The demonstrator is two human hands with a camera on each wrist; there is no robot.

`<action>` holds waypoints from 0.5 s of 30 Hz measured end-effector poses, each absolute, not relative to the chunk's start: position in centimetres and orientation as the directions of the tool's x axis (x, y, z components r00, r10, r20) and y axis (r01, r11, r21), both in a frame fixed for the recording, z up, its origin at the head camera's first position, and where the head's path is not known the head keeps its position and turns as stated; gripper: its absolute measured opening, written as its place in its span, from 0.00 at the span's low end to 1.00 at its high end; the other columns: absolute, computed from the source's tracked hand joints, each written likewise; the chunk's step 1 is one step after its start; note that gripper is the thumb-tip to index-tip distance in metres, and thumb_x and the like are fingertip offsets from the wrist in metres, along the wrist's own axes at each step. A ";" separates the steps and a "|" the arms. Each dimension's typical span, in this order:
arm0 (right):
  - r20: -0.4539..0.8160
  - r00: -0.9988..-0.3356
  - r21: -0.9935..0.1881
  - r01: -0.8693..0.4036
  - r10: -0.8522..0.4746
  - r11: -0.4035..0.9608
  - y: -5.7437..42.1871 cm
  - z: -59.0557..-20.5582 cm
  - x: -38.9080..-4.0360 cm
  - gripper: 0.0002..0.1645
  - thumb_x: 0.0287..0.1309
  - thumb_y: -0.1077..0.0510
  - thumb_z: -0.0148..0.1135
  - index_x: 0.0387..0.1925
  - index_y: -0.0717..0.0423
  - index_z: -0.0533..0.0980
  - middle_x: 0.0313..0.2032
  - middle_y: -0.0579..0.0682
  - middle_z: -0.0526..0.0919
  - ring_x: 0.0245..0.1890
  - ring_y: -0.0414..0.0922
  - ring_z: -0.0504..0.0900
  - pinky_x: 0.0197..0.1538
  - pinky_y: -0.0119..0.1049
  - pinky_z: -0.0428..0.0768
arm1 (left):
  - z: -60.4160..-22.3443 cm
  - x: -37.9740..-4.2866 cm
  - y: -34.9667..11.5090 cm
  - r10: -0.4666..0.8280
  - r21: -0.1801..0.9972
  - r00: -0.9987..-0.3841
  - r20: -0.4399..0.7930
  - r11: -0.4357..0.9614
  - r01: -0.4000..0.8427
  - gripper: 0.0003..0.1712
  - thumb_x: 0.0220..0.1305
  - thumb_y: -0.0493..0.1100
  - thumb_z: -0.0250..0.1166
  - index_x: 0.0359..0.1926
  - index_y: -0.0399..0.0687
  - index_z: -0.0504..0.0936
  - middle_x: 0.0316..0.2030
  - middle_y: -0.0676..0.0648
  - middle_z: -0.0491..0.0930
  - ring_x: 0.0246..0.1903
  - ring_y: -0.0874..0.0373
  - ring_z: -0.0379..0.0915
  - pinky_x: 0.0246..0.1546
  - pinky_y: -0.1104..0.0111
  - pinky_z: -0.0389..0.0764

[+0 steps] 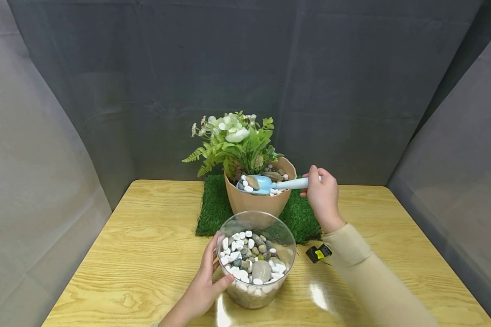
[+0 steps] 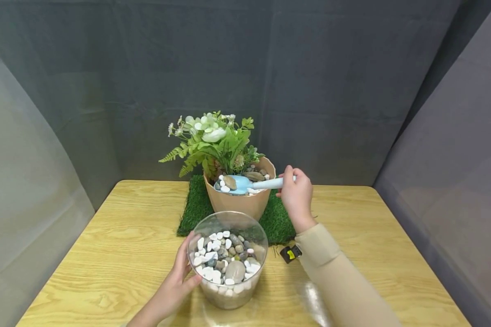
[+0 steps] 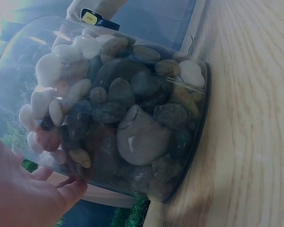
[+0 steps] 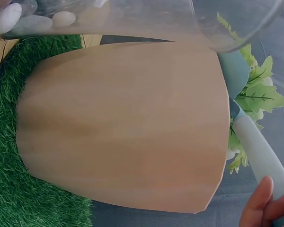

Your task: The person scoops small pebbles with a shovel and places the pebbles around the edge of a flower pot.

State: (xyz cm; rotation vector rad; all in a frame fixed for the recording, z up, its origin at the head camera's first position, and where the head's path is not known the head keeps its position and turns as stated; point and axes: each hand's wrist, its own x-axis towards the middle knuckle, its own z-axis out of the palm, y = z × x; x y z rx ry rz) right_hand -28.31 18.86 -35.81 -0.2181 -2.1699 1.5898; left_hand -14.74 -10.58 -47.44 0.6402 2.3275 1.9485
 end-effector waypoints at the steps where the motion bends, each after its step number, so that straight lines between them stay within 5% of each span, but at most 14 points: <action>1: 0.254 -0.891 -0.936 -0.129 0.376 0.327 18.8 -35.9 -28.4 0.30 0.81 0.48 0.42 0.41 0.69 0.80 0.26 0.52 0.79 0.17 0.34 0.77 0.26 0.31 0.86 | -47.5 -14.8 -10.6 0.333 0.950 -0.915 0.229 0.126 0.284 0.56 0.67 0.42 0.65 0.84 0.58 0.37 0.81 0.33 0.41 0.78 0.27 0.42 0.74 0.32 0.53; 15: 0.269 -0.888 -0.933 -0.144 0.374 0.329 18.6 -36.0 -28.6 0.32 0.81 0.46 0.41 0.44 0.71 0.79 0.29 0.56 0.79 0.18 0.34 0.77 0.25 0.29 0.86 | -47.6 -14.8 -10.5 0.329 0.952 -0.917 0.226 0.125 0.280 0.56 0.67 0.43 0.65 0.84 0.60 0.38 0.82 0.34 0.41 0.78 0.28 0.42 0.74 0.32 0.53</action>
